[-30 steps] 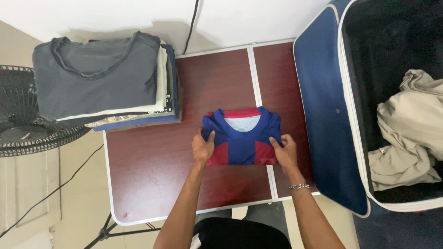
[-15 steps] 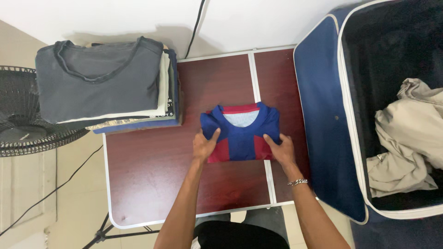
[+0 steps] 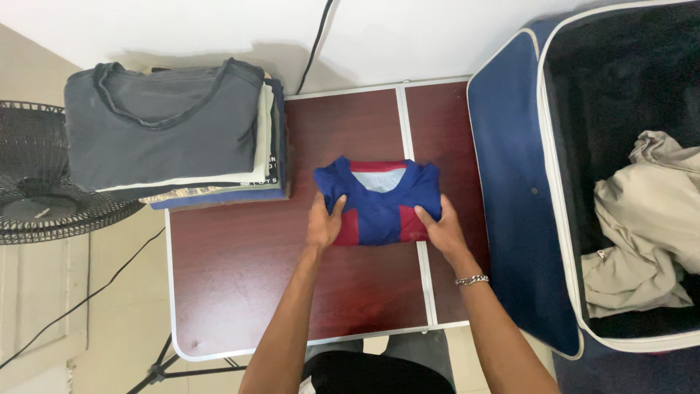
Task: The person folds a jersey by hand on a table. They spread the jersey out, fold the sleeves and sides into the center, and then fold the bottom upward to complete the task.
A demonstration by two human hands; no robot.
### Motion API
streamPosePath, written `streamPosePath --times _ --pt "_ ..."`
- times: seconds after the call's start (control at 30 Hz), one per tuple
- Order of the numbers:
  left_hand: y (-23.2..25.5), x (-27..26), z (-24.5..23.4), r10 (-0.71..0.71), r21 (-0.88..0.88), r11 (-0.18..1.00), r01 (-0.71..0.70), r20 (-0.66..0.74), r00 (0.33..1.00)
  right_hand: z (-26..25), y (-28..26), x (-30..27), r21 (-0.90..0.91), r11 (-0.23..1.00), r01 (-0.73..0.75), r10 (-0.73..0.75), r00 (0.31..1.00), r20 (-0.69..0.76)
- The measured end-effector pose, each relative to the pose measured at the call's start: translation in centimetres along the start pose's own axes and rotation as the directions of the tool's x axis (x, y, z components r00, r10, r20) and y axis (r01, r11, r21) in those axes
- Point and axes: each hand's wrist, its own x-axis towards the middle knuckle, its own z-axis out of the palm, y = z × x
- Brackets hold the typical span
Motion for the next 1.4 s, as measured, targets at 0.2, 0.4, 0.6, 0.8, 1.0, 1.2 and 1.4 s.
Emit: streamPosePath --times 0.2,0.4,0.6,0.8,1.0,1.2,1.4 --pt "-0.5 -0.6 -1.9 -0.247 0.118 0.961 0.251 -0.044 0.968 0.7 0.4 0.4 -0.012 1.0 -0.022 0.022 1.0 0.001" --pt "-2.2 -4.6 -2.5 -0.109 0.065 0.99 0.127 -0.232 0.967 1.5 3.5 -1.3 -0.404 0.895 0.192 -0.305 0.922 -0.239" --pt "-4.3 -6.3 -2.2 -0.304 0.019 0.95 0.311 -0.157 0.94 2.0 4.5 -2.5 -0.091 0.993 0.07 -0.093 0.956 -0.277" --pt "-5.8 -6.3 -2.7 -0.259 -0.012 0.966 0.26 -0.125 0.958 1.2 6.6 -3.7 -0.184 0.982 -0.031 -0.023 0.959 -0.281" --pt "-3.5 -7.6 -3.7 -0.314 0.063 0.944 0.324 -0.126 0.941 1.2 5.4 -6.2 -0.292 0.956 -0.008 -0.09 0.943 -0.321" --pt "-3.0 -7.8 -4.0 -0.314 0.068 0.944 0.323 -0.111 0.943 1.0 6.3 -7.0 -0.174 0.973 -0.151 0.1 0.957 -0.272" --pt "-3.3 -4.1 -3.9 -0.261 0.128 0.955 0.266 -0.05 0.964 0.6 6.1 -3.8 -0.198 0.979 -0.039 -0.023 0.953 -0.302"
